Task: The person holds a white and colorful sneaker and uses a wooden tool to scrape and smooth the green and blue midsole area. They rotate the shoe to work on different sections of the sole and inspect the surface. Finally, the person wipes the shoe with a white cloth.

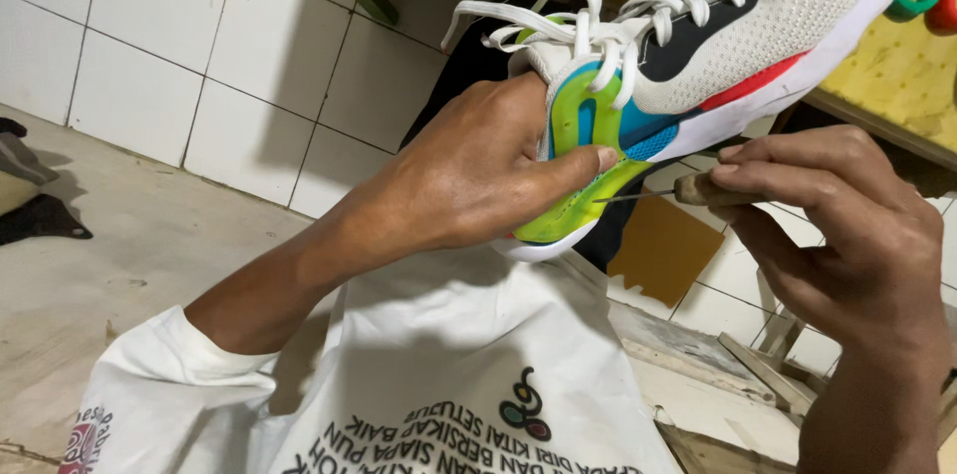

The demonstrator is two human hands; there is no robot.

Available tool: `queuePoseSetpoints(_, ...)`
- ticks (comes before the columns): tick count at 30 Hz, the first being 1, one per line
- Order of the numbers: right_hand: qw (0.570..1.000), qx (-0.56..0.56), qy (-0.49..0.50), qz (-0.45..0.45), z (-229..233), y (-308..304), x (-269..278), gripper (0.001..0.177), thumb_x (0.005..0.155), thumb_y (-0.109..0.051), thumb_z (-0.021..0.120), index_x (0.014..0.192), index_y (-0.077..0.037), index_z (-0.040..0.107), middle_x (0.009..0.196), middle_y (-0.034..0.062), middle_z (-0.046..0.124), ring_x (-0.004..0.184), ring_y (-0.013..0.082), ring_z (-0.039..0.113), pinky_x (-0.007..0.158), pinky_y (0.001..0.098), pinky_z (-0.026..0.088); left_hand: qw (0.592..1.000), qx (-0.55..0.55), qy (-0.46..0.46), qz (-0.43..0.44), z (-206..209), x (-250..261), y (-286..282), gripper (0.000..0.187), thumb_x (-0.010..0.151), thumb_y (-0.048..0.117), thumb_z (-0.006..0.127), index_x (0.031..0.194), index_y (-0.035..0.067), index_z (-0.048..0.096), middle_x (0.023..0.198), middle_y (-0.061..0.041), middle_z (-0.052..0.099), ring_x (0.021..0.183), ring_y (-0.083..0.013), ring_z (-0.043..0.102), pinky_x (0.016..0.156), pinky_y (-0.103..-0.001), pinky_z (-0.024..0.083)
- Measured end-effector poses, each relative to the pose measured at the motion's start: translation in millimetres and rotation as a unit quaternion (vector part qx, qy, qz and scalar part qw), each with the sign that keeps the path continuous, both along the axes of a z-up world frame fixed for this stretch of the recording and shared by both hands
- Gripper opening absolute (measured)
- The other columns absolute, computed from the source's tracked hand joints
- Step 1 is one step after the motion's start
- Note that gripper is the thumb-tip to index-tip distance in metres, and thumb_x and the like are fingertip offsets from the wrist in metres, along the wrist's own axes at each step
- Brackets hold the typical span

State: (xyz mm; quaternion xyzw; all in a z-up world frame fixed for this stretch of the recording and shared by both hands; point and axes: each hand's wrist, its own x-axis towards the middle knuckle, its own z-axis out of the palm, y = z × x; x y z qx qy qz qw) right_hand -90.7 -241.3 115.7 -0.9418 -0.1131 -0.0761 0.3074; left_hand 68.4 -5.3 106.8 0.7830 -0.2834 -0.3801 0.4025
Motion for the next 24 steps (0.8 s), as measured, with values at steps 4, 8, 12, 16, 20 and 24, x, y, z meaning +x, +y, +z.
queuePoseSetpoints(4, 1.0, -0.005, 0.003, 0.005, 2.6, 4.3, 5.1, 0.022, 0.097, 0.01, 0.081, 0.116, 0.006, 0.07, 0.117, 0.0232, 0.069, 0.108, 0.0339, 0.067, 0.096, 0.0425, 0.054, 1.0, 0.012, -0.011, 0.0, -1.4, -0.5, 0.5, 0.029, 0.091, 0.041, 0.064, 0.08, 0.016, 0.056, 0.068, 0.004, 0.058, 0.059, -0.0156, 0.052, 0.058, -0.037, 0.042)
queuePoseSetpoints(8, 1.0, -0.019, -0.004, 0.016, -2.5, 3.2, 8.1, 0.023, 0.097, 0.008, 0.083, 0.116, 0.006, 0.072, 0.116, 0.0222, 0.068, 0.105, 0.0323, 0.067, 0.095, 0.0424, 0.053, 1.0, 0.013, -0.022, -0.007, -4.0, -0.9, 1.0, 0.034, 0.092, 0.042, 0.064, 0.077, 0.015, 0.053, 0.067, 0.003, 0.056, 0.056, -0.0165, 0.052, 0.055, -0.039, 0.04)
queuePoseSetpoints(12, 0.999, -0.027, 0.0, 0.024, -5.5, 1.7, 8.5, 0.023, 0.096, 0.007, 0.082, 0.116, 0.005, 0.072, 0.117, 0.0212, 0.07, 0.111, 0.0347, 0.068, 0.096, 0.0441, 0.056, 0.999, 0.03, -0.024, -0.007, -7.0, -1.4, 1.0, 0.04, 0.093, 0.044, 0.066, 0.072, 0.016, 0.047, 0.06, 0.004, 0.047, 0.053, -0.0153, 0.044, 0.053, -0.039, 0.035)
queuePoseSetpoints(16, 0.999, -0.032, 0.001, 0.011, -5.3, 5.6, 9.0, 0.021, 0.098, 0.005, 0.082, 0.116, 0.004, 0.073, 0.117, 0.0217, 0.069, 0.107, 0.0338, 0.067, 0.096, 0.0432, 0.055, 0.999, 0.02, -0.028, -0.006, -6.6, -1.6, 0.9, 0.039, 0.093, 0.043, 0.066, 0.073, 0.015, 0.048, 0.063, 0.004, 0.048, 0.055, -0.0155, 0.046, 0.054, -0.039, 0.036)
queuePoseSetpoints(20, 1.0, -0.021, -0.015, 0.012, -4.5, 3.1, 12.4, 0.021, 0.1, 0.013, 0.082, 0.118, 0.007, 0.072, 0.117, 0.0224, 0.07, 0.107, 0.0325, 0.068, 0.096, 0.0429, 0.053, 0.999, 0.019, -0.025, -0.005, -5.4, -1.0, 0.1, 0.033, 0.091, 0.042, 0.065, 0.077, 0.015, 0.051, 0.067, 0.003, 0.053, 0.058, -0.0174, 0.05, 0.056, -0.039, 0.039)
queuePoseSetpoints(24, 1.0, -0.025, -0.013, 0.001, -6.2, 2.4, 7.6, 0.019, 0.101, 0.01, 0.082, 0.116, 0.005, 0.072, 0.118, 0.023, 0.069, 0.106, 0.0336, 0.068, 0.096, 0.044, 0.052, 1.0, 0.006, -0.031, -0.003, -7.1, -1.5, 0.7, 0.034, 0.092, 0.042, 0.067, 0.077, 0.015, 0.052, 0.067, 0.003, 0.054, 0.057, -0.0173, 0.05, 0.056, -0.039, 0.04)
